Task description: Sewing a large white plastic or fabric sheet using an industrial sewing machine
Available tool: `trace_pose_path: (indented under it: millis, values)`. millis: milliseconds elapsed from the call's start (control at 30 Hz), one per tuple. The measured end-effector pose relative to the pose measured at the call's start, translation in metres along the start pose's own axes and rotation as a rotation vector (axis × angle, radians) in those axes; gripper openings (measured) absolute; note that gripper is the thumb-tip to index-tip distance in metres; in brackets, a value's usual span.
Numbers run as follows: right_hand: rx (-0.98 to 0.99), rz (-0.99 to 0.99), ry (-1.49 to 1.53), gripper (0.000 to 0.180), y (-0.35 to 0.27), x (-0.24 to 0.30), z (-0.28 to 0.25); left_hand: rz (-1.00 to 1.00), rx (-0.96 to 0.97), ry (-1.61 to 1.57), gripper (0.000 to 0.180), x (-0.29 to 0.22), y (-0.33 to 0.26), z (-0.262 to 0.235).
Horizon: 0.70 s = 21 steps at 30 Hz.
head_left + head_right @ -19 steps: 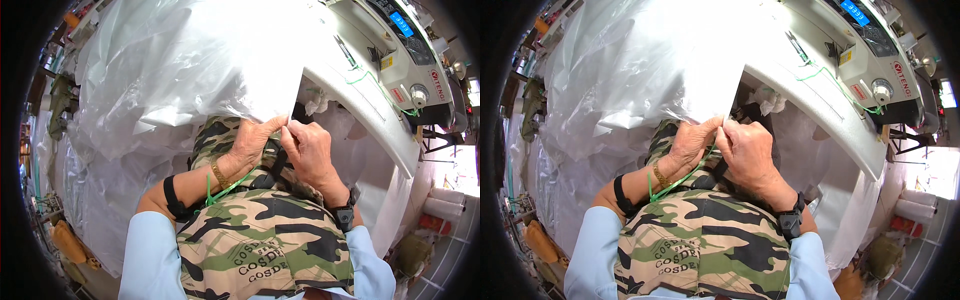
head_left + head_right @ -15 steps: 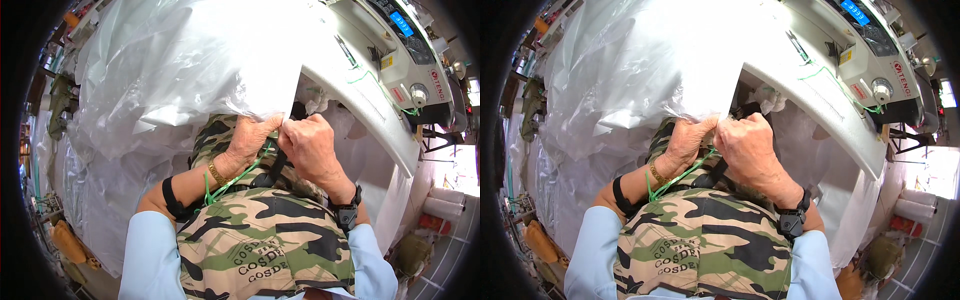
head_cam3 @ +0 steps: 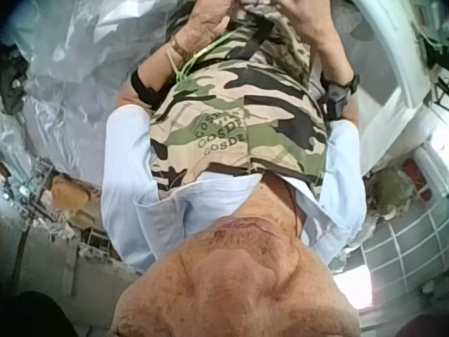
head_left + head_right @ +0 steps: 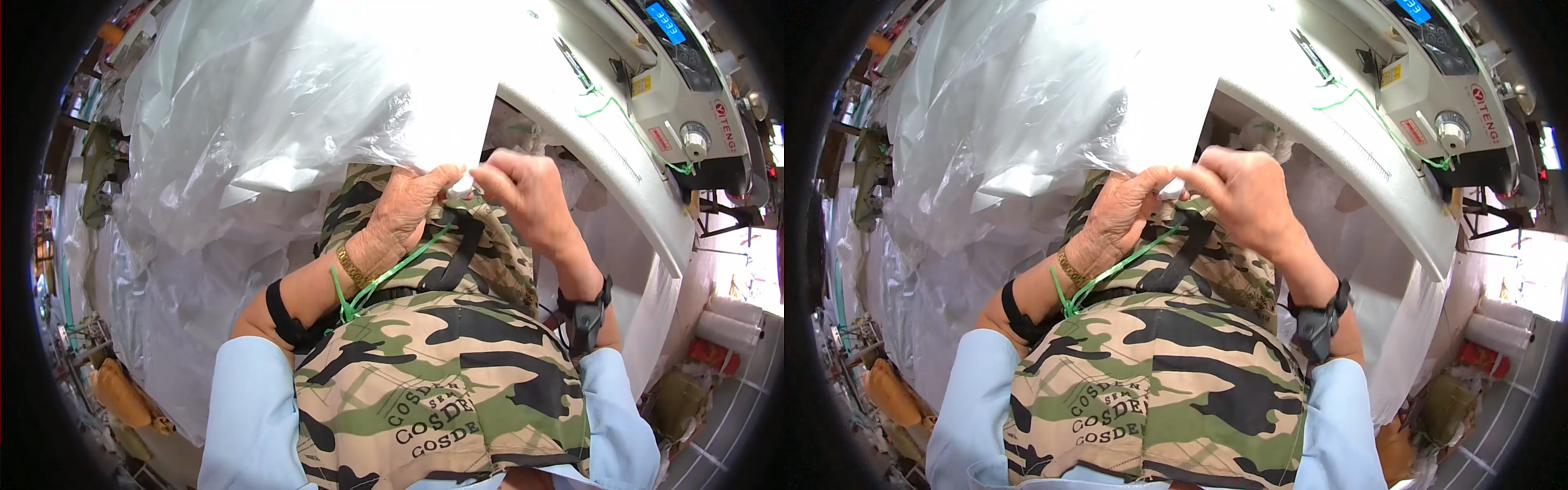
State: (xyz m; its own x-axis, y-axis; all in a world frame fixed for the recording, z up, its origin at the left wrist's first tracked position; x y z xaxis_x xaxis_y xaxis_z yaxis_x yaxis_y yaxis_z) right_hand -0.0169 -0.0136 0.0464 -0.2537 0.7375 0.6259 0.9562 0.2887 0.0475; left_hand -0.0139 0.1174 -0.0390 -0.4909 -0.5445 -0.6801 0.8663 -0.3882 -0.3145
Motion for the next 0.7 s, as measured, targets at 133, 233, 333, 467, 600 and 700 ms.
trace_pose_path:
  millis: [133, 233, 333, 467, 600, 700]
  values:
    - [0.067, 0.194, 0.822, 0.039, 0.014, -0.049, 0.039, -0.106, 0.047, -0.013, 0.025, 0.007, -0.007, 0.001]
    - [0.156, 0.303, 1.05, 0.033, 0.013, -0.048, 0.048, -0.218, 0.165, -0.024, 0.022, 0.015, -0.012, 0.009]
    - [0.096, 0.306, 0.977, 0.027, 0.017, -0.05, 0.045, -0.032, 0.675, 0.639, 0.026, -0.012, -0.05, 0.047]
    - [0.11, 0.295, 1.066, 0.026, 0.018, -0.039, 0.037, 1.214, 0.594, 1.423, 0.04, -0.062, -0.089, 0.097]
    - [0.031, 0.224, 1.186, 0.025, 0.018, -0.033, 0.043, 1.387, 0.387, 1.701, 0.035, -0.063, -0.054, 0.065]
    - [-0.013, 0.159, 1.242, 0.027, 0.019, -0.031, 0.046, 1.42, 0.418, 1.723, 0.029, -0.066, -0.042, 0.056]
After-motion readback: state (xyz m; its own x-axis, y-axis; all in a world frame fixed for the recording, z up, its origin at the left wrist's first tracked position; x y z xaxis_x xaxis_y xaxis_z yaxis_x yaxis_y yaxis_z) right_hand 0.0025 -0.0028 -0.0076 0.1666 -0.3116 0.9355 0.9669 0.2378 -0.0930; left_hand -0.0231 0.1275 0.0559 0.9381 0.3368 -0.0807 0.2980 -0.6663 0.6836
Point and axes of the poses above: each hand's wrist, its own y-axis towards the middle knuckle, its own z-axis out of the palm, x = y × z, the point moved 7 cm from there along y, towards the middle knuckle, and after that the axes turned 1 degree about -z, right-handed, at the moved point
